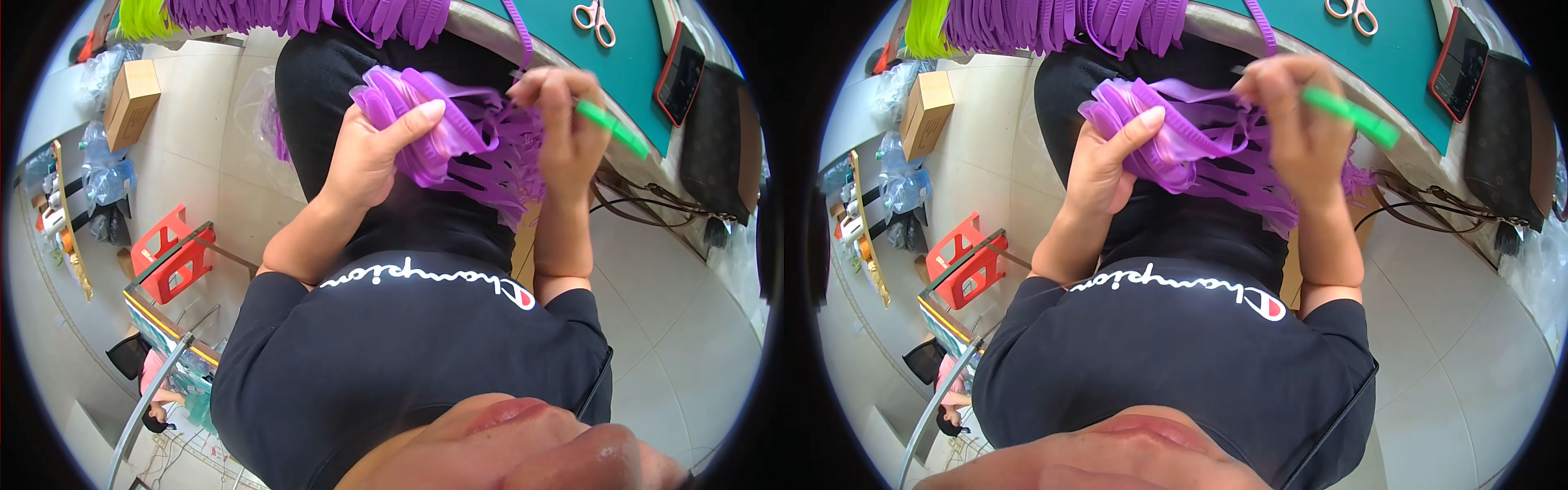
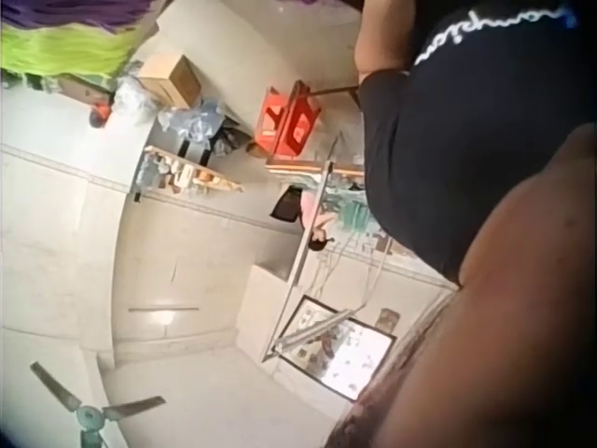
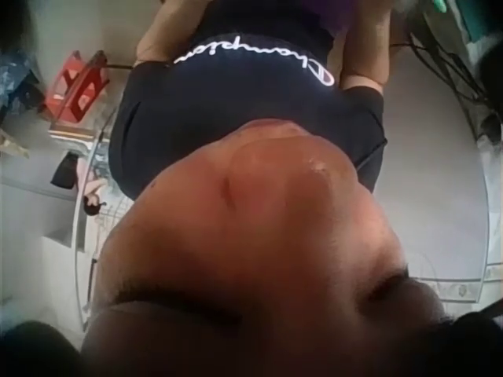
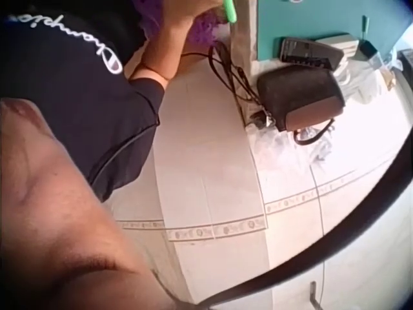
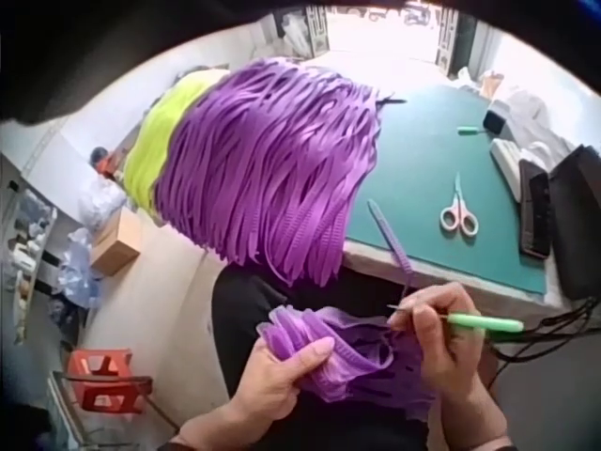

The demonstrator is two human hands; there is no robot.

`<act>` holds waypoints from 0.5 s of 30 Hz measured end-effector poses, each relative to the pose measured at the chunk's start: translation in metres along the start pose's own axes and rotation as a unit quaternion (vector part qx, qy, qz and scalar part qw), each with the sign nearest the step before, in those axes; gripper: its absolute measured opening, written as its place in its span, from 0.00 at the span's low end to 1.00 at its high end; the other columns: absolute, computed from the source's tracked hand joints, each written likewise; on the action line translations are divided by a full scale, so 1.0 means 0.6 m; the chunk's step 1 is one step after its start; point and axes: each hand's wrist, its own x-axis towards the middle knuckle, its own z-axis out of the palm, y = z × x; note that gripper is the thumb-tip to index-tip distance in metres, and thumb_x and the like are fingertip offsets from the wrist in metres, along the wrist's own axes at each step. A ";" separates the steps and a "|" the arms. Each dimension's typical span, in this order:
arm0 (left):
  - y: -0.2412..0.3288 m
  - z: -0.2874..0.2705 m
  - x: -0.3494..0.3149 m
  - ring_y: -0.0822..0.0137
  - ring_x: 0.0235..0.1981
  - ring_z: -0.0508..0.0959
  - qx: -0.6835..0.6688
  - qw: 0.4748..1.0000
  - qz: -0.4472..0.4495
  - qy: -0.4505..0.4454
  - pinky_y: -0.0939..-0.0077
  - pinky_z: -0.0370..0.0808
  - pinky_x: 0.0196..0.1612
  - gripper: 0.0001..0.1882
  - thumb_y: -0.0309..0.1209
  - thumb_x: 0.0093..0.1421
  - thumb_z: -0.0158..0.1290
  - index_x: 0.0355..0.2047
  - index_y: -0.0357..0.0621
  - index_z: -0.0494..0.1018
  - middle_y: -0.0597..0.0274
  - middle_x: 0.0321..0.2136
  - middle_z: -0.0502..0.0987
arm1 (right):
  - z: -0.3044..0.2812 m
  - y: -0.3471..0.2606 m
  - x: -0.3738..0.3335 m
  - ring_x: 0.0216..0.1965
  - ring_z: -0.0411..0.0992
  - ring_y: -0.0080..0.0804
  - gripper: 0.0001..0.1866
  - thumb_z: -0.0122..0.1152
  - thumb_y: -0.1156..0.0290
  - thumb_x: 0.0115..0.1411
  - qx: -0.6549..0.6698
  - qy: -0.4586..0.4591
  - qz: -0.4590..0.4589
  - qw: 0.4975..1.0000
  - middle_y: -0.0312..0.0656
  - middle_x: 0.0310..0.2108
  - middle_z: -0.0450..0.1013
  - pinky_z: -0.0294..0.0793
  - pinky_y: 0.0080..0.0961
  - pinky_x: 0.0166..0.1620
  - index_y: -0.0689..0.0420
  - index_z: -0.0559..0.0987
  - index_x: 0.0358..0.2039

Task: Weaving purple plastic strips together using a crochet hook as part of a manufacturing process.

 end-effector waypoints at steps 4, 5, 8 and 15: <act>-0.009 0.009 0.009 0.75 0.25 0.78 -0.007 0.999 0.032 0.016 0.83 0.74 0.31 0.04 0.26 0.60 0.56 0.31 0.38 0.76 0.63 0.25 0.79 | 0.030 -0.003 -0.034 0.30 0.73 0.33 0.04 0.58 0.76 0.60 -0.091 -0.084 -0.181 0.976 0.46 0.31 0.74 0.73 0.25 0.34 0.62 0.74 0.35; -0.011 0.010 0.010 0.75 0.25 0.78 -0.007 0.999 0.032 0.015 0.83 0.74 0.31 0.04 0.26 0.60 0.56 0.31 0.38 0.76 0.63 0.25 0.79 | 0.032 -0.006 -0.032 0.30 0.73 0.34 0.06 0.60 0.77 0.58 -0.131 -0.095 -0.223 0.961 0.46 0.30 0.74 0.73 0.25 0.33 0.61 0.75 0.36; -0.017 0.009 0.013 0.75 0.25 0.78 0.003 0.998 0.057 0.016 0.83 0.74 0.31 0.04 0.26 0.60 0.56 0.31 0.38 0.76 0.63 0.25 0.79 | 0.034 0.004 -0.036 0.29 0.73 0.35 0.08 0.63 0.77 0.55 -0.137 -0.094 -0.232 0.958 0.45 0.30 0.74 0.72 0.26 0.31 0.61 0.76 0.35; -0.023 0.008 0.013 0.77 0.25 0.78 0.035 0.996 0.074 0.025 0.85 0.74 0.30 0.04 0.26 0.60 0.57 0.31 0.38 0.77 0.64 0.24 0.79 | 0.038 0.001 -0.040 0.28 0.72 0.35 0.08 0.65 0.78 0.53 -0.201 -0.069 -0.256 0.943 0.44 0.29 0.73 0.72 0.26 0.30 0.60 0.77 0.34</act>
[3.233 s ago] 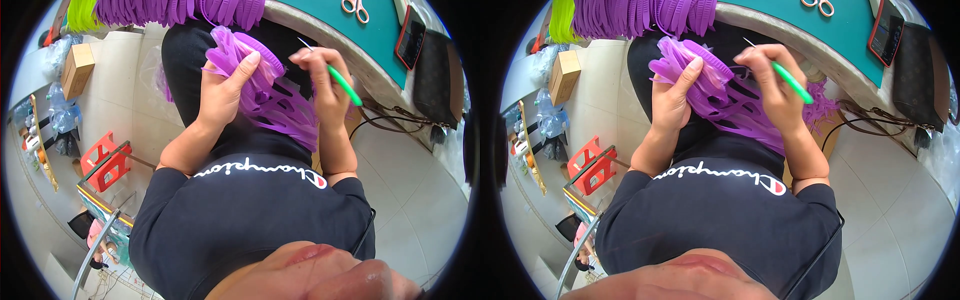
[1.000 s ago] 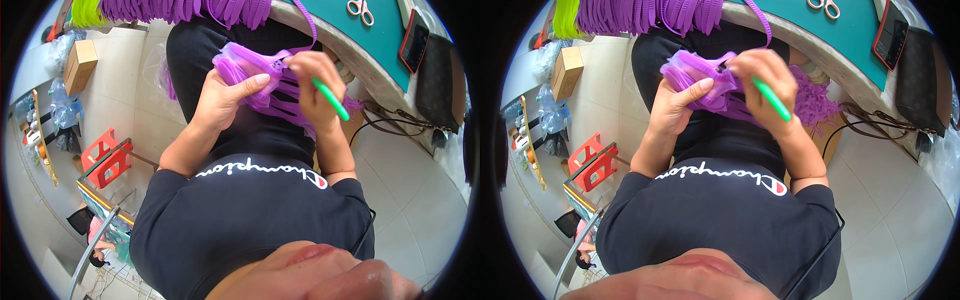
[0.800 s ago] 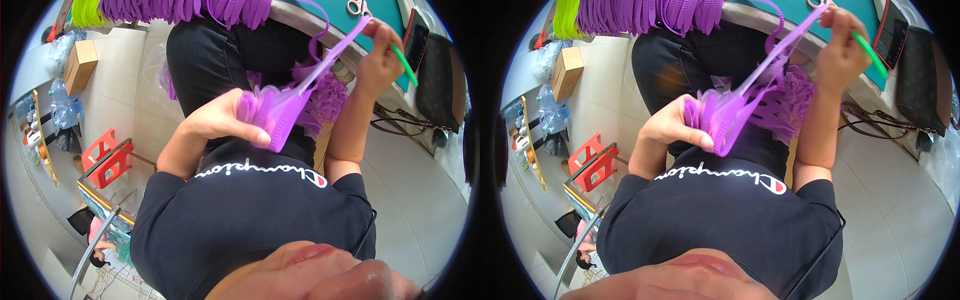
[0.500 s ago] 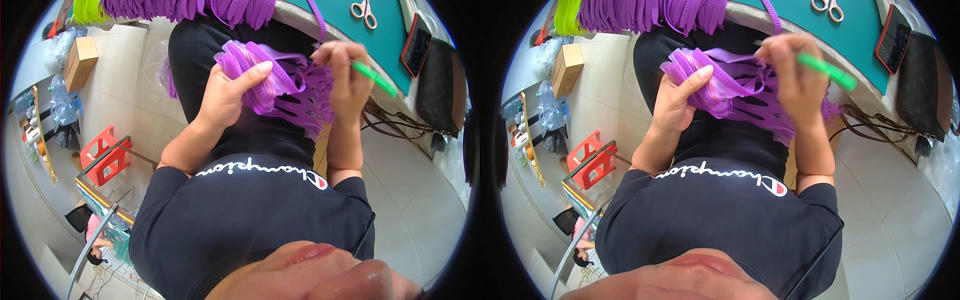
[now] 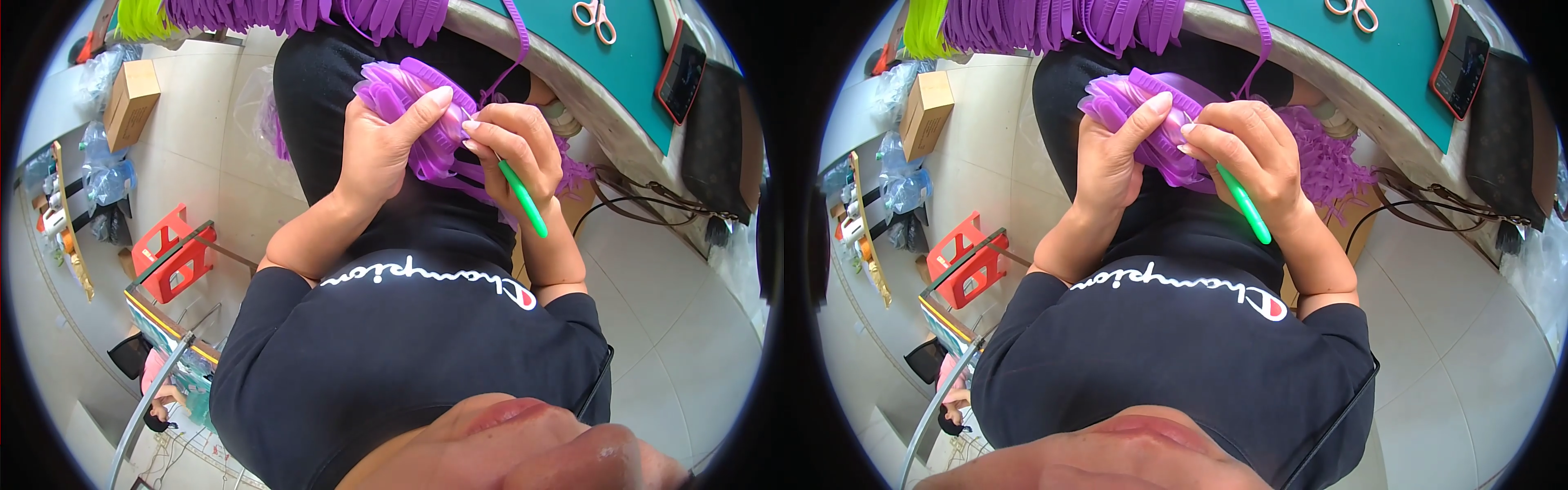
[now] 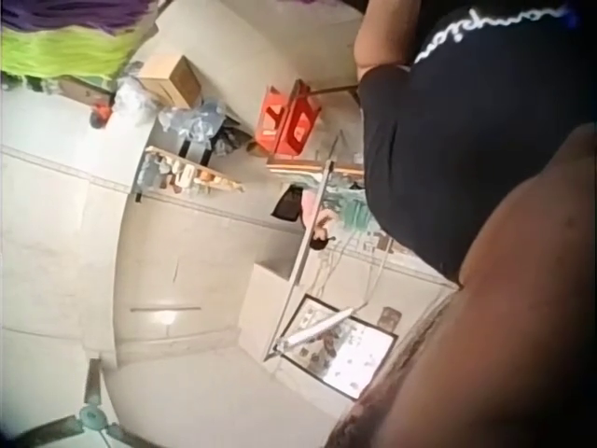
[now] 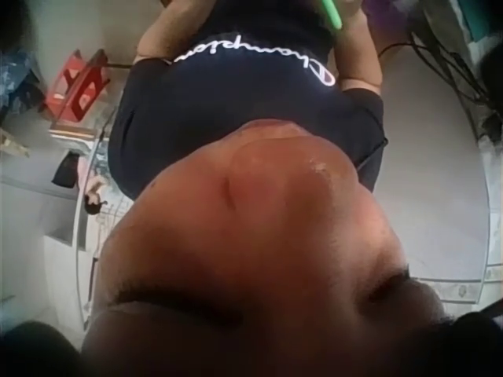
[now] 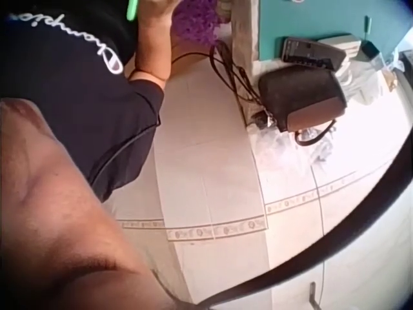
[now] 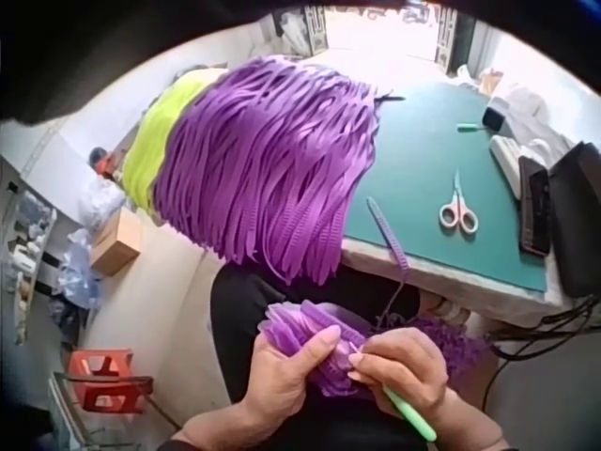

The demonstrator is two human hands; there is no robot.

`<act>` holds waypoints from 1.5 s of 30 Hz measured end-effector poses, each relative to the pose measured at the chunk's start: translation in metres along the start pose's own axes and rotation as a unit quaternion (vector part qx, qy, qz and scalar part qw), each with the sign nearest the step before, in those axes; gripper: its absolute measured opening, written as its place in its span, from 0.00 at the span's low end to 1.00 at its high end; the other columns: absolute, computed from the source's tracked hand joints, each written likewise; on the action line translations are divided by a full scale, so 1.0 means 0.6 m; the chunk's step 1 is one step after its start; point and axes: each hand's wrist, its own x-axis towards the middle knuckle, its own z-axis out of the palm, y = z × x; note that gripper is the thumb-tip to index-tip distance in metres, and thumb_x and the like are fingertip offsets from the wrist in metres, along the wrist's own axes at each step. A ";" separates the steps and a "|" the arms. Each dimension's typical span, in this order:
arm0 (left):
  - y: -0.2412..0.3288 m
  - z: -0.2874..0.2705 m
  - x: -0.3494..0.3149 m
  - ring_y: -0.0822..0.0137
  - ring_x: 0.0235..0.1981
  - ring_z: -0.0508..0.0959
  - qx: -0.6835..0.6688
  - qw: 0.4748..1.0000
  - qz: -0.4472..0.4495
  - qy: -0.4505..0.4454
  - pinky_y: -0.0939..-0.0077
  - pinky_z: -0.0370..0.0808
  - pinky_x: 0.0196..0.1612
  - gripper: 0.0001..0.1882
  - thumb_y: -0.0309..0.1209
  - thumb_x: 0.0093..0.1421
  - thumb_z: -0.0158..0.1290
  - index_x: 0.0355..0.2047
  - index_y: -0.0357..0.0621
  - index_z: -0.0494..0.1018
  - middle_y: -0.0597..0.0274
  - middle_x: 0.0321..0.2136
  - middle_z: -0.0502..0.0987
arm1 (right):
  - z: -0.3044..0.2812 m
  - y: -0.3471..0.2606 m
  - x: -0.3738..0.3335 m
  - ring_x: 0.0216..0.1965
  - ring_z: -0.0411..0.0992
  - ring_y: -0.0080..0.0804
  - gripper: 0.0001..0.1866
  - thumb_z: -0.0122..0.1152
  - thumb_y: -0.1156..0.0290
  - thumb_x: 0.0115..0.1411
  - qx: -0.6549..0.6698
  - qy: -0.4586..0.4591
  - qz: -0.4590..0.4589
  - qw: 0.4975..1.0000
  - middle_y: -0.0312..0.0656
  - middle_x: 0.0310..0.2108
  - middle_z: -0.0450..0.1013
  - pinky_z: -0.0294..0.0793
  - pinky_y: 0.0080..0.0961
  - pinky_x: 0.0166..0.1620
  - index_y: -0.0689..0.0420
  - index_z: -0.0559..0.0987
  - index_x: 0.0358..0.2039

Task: Weaving purple plastic strips together using a crochet hook as part of a manufacturing process.

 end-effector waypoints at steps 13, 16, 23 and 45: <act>-0.001 -0.009 -0.001 0.79 0.21 0.76 0.053 0.998 0.021 0.007 0.85 0.72 0.26 0.05 0.26 0.59 0.57 0.29 0.37 0.77 0.65 0.22 0.79 | -0.030 -0.008 0.016 0.25 0.68 0.33 0.02 0.59 0.79 0.57 0.079 -0.127 0.166 0.975 0.43 0.26 0.71 0.67 0.25 0.29 0.63 0.75 0.28; 0.002 -0.009 0.003 0.78 0.23 0.76 -0.003 1.000 -0.001 -0.001 0.84 0.73 0.28 0.04 0.26 0.59 0.57 0.31 0.38 0.77 0.65 0.23 0.79 | -0.041 -0.013 0.007 0.27 0.69 0.29 0.06 0.52 0.75 0.64 0.391 0.021 0.358 0.848 0.42 0.27 0.72 0.68 0.24 0.32 0.64 0.74 0.33; 0.005 -0.013 0.002 0.73 0.34 0.79 0.041 0.998 -0.011 -0.055 0.80 0.75 0.40 0.15 0.25 0.57 0.60 0.44 0.35 0.72 0.61 0.33 0.78 | -0.015 0.000 0.019 0.29 0.66 0.20 0.12 0.59 0.82 0.56 0.375 0.004 0.362 0.853 0.39 0.29 0.73 0.67 0.15 0.33 0.56 0.64 0.25; -0.028 -0.044 0.007 0.78 0.30 0.76 0.261 0.959 0.114 0.001 0.83 0.73 0.34 0.18 0.25 0.51 0.64 0.43 0.39 0.74 0.67 0.29 0.78 | -0.064 0.041 -0.005 0.29 0.59 0.28 0.17 0.60 0.78 0.49 0.682 0.023 0.251 0.687 0.33 0.24 0.66 0.57 0.27 0.34 0.43 0.62 0.21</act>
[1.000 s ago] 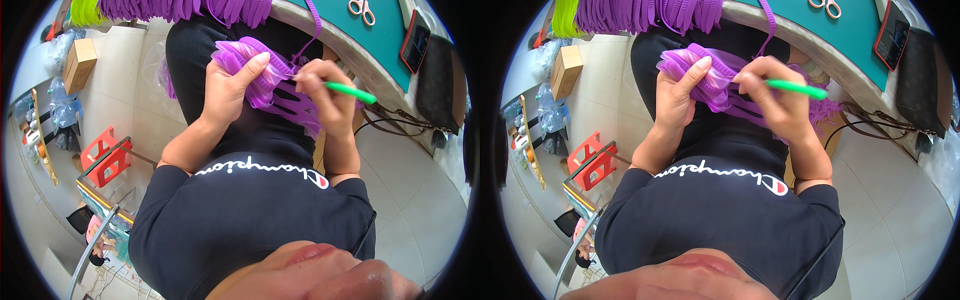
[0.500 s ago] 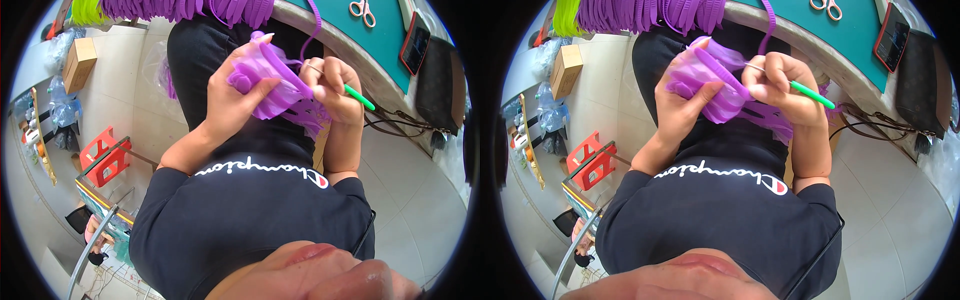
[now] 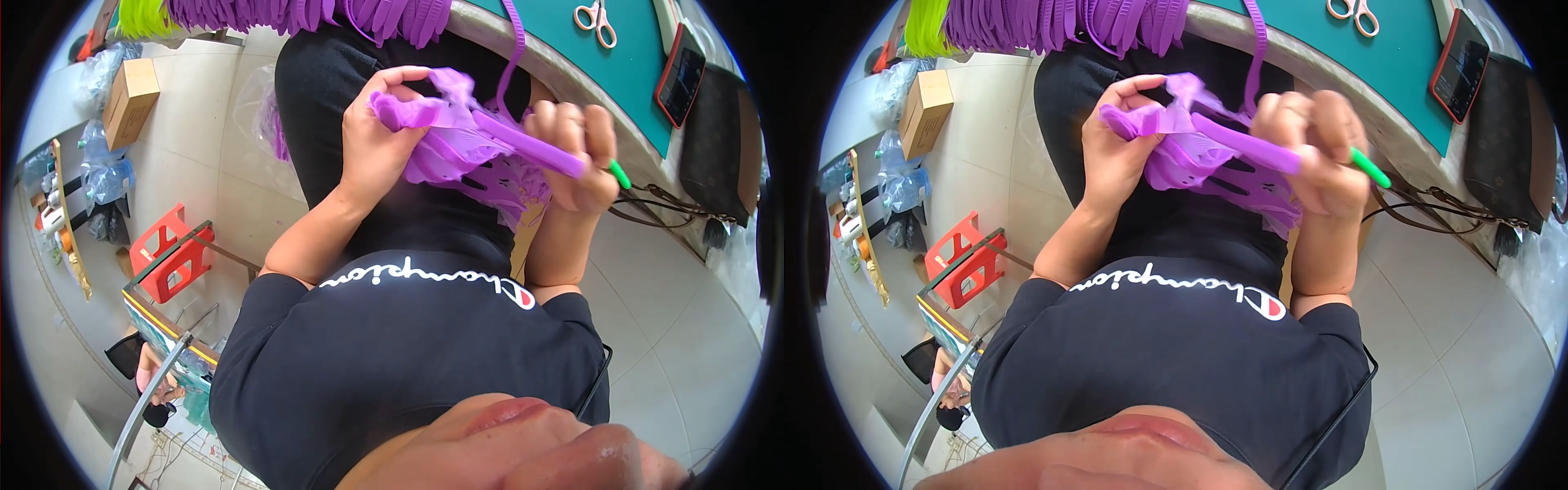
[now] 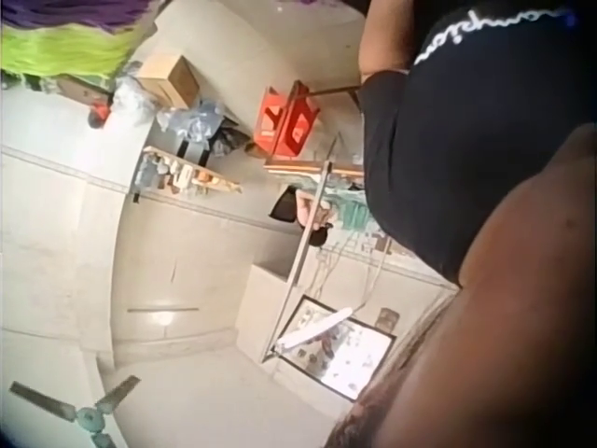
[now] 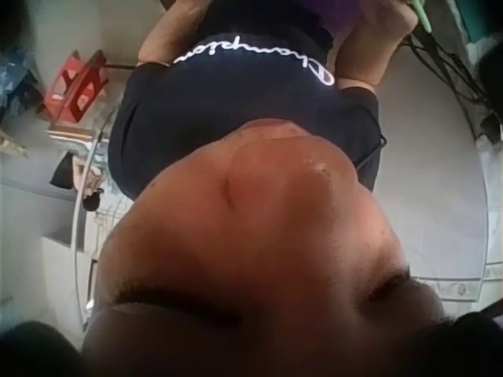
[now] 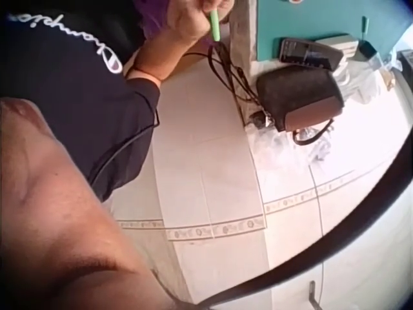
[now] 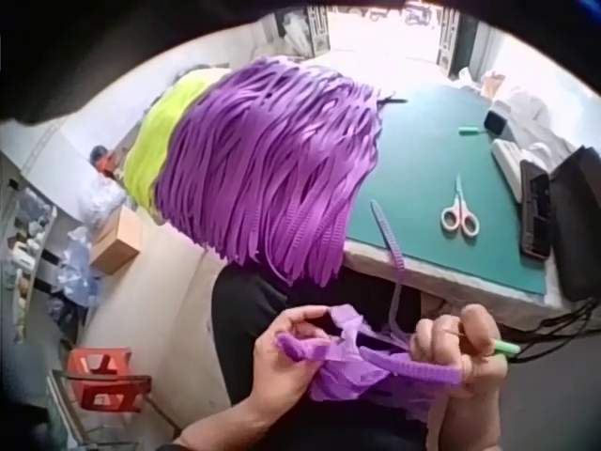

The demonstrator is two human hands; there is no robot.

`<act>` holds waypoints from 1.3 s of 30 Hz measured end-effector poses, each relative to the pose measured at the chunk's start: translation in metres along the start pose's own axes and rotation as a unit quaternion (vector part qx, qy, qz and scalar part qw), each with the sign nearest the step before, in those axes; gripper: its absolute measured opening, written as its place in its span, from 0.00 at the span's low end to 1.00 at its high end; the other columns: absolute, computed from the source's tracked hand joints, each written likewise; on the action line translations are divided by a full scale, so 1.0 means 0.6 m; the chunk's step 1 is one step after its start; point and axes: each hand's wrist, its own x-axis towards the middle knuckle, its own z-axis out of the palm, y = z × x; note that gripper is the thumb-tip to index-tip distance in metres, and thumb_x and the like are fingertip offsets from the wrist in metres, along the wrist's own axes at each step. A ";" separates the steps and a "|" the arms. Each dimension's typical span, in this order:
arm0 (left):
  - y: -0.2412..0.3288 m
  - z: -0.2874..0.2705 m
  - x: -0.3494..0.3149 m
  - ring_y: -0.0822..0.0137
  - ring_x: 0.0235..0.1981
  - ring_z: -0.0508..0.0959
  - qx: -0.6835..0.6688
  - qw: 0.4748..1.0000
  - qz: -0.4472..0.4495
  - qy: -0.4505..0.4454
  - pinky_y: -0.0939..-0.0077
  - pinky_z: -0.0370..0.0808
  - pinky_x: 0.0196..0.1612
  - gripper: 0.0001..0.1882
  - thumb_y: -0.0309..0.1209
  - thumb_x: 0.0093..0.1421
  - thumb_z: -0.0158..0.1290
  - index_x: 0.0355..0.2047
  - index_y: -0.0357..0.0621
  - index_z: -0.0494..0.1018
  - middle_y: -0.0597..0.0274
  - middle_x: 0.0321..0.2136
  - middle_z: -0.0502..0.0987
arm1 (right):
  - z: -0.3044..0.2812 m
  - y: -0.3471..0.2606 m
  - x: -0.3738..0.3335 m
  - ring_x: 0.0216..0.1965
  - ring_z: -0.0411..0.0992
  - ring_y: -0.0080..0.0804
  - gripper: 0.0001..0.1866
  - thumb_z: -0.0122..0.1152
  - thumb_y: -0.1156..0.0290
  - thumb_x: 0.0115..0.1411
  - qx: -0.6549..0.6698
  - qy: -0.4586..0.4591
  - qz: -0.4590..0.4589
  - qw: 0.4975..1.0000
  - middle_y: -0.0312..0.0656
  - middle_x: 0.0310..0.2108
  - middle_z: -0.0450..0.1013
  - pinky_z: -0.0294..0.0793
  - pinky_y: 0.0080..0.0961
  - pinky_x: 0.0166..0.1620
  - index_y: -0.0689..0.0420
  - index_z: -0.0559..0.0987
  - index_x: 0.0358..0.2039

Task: Weaving purple plastic strips together using a crochet hook as part of a manufacturing process.

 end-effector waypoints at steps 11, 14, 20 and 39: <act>0.003 -0.019 0.004 0.71 0.36 0.77 -0.396 0.890 -0.225 0.003 0.73 0.76 0.42 0.13 0.36 0.63 0.54 0.39 0.38 0.74 0.62 0.34 0.77 | -0.027 -0.169 0.040 0.32 0.58 0.21 0.12 0.67 0.80 0.48 0.337 0.024 -0.183 0.923 0.29 0.27 0.70 0.58 0.18 0.36 0.49 0.76 0.17; 0.008 -0.040 -0.002 0.69 0.37 0.78 -0.437 0.866 -0.244 0.007 0.72 0.76 0.44 0.13 0.37 0.63 0.54 0.41 0.41 0.74 0.62 0.35 0.77 | -0.037 -0.239 0.031 0.33 0.59 0.22 0.11 0.68 0.81 0.46 0.369 -0.044 -0.198 0.907 0.29 0.26 0.69 0.59 0.20 0.37 0.51 0.78 0.14; 0.015 -0.086 -0.018 0.70 0.38 0.79 -0.490 0.847 -0.207 -0.013 0.69 0.77 0.46 0.14 0.40 0.66 0.49 0.42 0.42 0.73 0.62 0.35 0.78 | -0.052 -0.274 0.009 0.34 0.61 0.24 0.12 0.65 0.86 0.44 0.374 0.031 -0.220 0.900 0.33 0.23 0.68 0.59 0.20 0.37 0.54 0.77 0.14; 0.055 -0.014 0.000 0.72 0.36 0.79 -0.331 0.932 -0.146 -0.020 0.79 0.75 0.43 0.21 0.26 0.59 0.58 0.52 0.34 0.69 0.59 0.36 0.79 | 0.045 0.054 0.029 0.29 0.64 0.23 0.14 0.47 0.67 0.68 -0.430 0.059 -0.057 0.899 0.42 0.28 0.68 0.64 0.18 0.34 0.65 0.76 0.37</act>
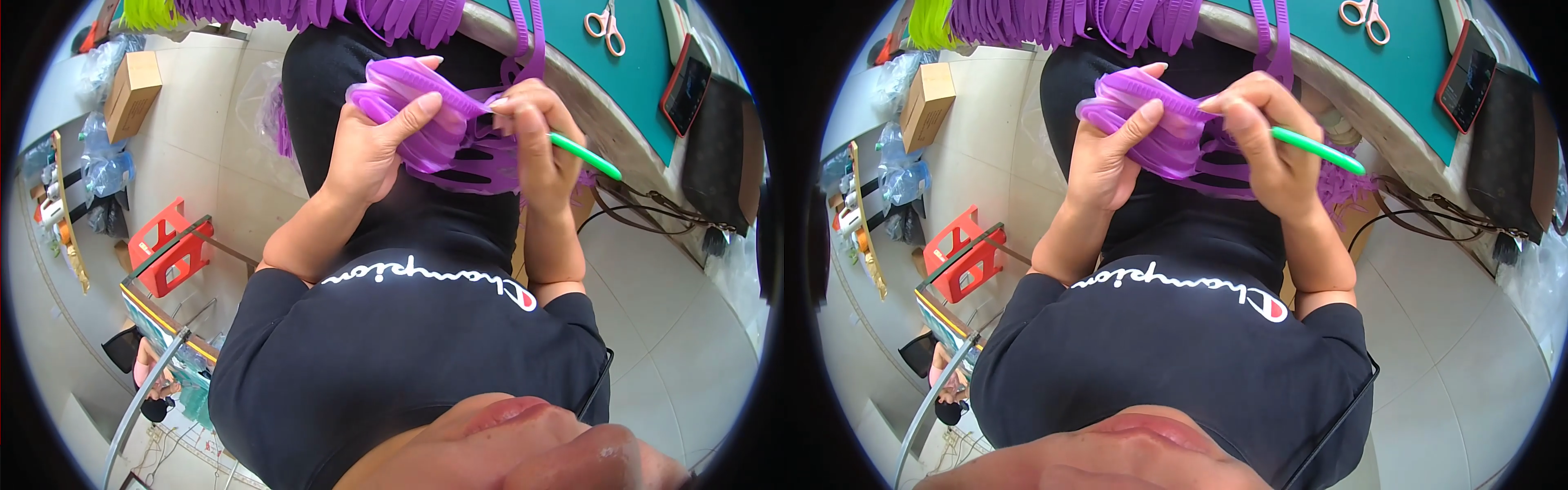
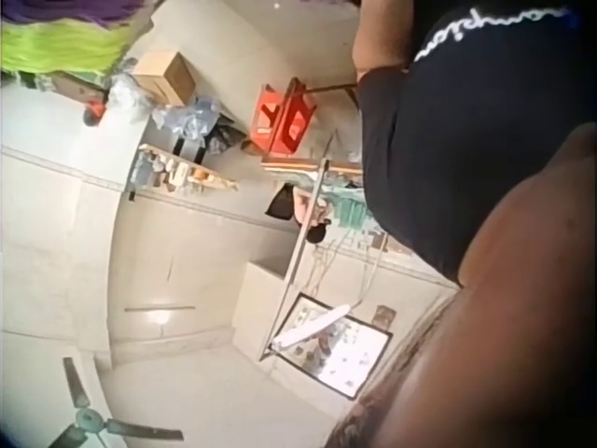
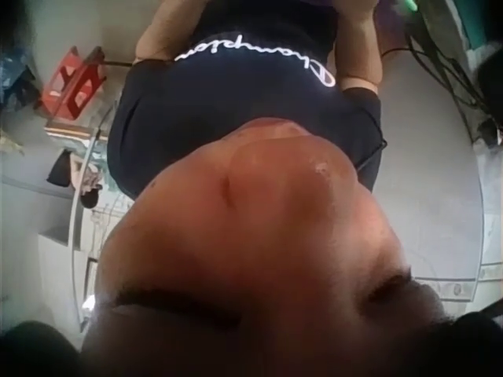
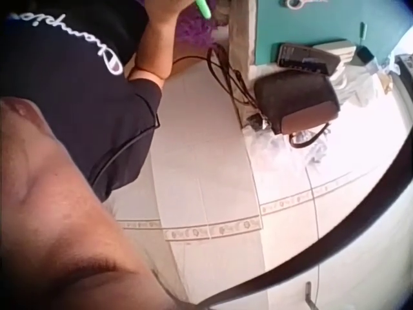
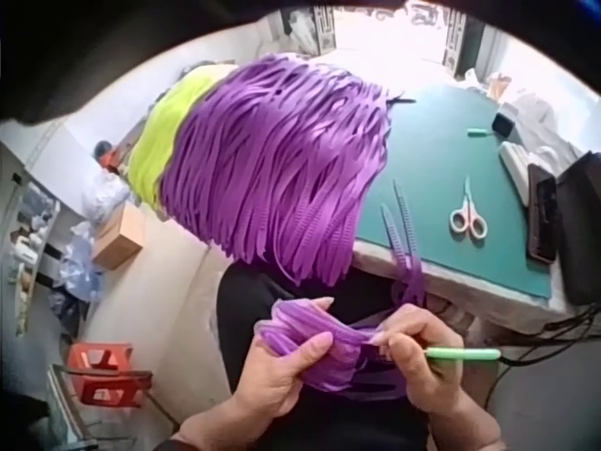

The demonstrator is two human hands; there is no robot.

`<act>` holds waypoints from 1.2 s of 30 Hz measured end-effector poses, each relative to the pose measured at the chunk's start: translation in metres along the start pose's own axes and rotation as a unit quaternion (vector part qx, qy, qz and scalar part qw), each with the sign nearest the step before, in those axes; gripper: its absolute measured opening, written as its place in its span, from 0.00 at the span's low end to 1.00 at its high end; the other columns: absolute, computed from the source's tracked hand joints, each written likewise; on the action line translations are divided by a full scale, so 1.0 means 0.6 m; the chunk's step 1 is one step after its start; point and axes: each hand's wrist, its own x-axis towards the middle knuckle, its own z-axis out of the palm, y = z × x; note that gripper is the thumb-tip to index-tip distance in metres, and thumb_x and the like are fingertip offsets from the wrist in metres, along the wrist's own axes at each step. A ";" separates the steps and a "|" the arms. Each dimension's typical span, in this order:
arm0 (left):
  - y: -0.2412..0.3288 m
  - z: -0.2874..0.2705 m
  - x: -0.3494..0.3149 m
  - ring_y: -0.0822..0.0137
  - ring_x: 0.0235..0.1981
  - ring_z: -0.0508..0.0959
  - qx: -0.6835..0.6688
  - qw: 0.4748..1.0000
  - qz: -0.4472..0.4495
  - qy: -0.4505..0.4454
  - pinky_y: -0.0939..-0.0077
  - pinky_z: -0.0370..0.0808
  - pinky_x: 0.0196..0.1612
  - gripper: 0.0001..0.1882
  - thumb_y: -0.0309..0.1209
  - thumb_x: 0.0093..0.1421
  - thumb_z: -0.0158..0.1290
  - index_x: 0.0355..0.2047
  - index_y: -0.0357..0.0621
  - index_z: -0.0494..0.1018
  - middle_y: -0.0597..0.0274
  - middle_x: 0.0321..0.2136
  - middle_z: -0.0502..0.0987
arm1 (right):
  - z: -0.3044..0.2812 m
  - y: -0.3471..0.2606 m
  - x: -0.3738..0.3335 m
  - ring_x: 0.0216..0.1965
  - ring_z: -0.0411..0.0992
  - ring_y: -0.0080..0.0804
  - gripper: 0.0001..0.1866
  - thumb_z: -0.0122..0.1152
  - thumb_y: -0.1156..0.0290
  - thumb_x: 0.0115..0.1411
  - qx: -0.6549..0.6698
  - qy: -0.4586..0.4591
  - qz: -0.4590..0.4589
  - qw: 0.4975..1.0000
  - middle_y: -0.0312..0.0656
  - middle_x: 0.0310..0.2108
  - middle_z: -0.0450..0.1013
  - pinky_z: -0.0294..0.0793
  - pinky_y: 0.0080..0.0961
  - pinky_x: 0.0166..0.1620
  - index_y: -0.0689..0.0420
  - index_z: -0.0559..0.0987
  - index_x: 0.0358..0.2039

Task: Weaving purple plastic strips together using a crochet hook as part of a manufacturing process.

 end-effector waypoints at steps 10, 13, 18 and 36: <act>-0.005 0.008 0.007 0.72 0.35 0.79 0.063 0.998 0.022 -0.021 0.80 0.76 0.41 0.27 0.23 0.55 0.60 0.55 0.33 0.65 0.58 0.35 0.79 | 0.017 0.026 -0.016 0.33 0.73 0.23 0.07 0.58 0.73 0.62 0.165 0.069 0.055 0.982 0.45 0.33 0.74 0.73 0.16 0.37 0.64 0.71 0.34; -0.005 0.012 0.006 0.72 0.36 0.79 0.070 0.997 0.027 -0.015 0.80 0.76 0.41 0.26 0.23 0.56 0.60 0.54 0.33 0.66 0.58 0.37 0.79 | 0.017 0.025 -0.017 0.33 0.73 0.22 0.07 0.59 0.74 0.62 0.160 0.074 0.055 0.983 0.44 0.32 0.74 0.72 0.16 0.36 0.64 0.72 0.34; -0.019 0.012 0.006 0.72 0.35 0.79 0.124 0.988 0.095 0.008 0.81 0.76 0.40 0.25 0.23 0.55 0.61 0.52 0.33 0.68 0.57 0.37 0.79 | 0.012 0.009 -0.013 0.31 0.72 0.24 0.07 0.62 0.74 0.59 -0.053 0.057 0.076 0.994 0.43 0.31 0.74 0.72 0.19 0.36 0.63 0.74 0.31; -0.006 0.012 0.007 0.73 0.26 0.79 0.034 0.999 -0.012 0.005 0.80 0.76 0.33 0.06 0.27 0.60 0.57 0.33 0.36 0.76 0.61 0.26 0.79 | -0.033 -0.001 0.007 0.32 0.75 0.31 0.06 0.54 0.75 0.64 -0.103 0.052 -0.053 0.992 0.49 0.34 0.76 0.75 0.24 0.38 0.65 0.74 0.38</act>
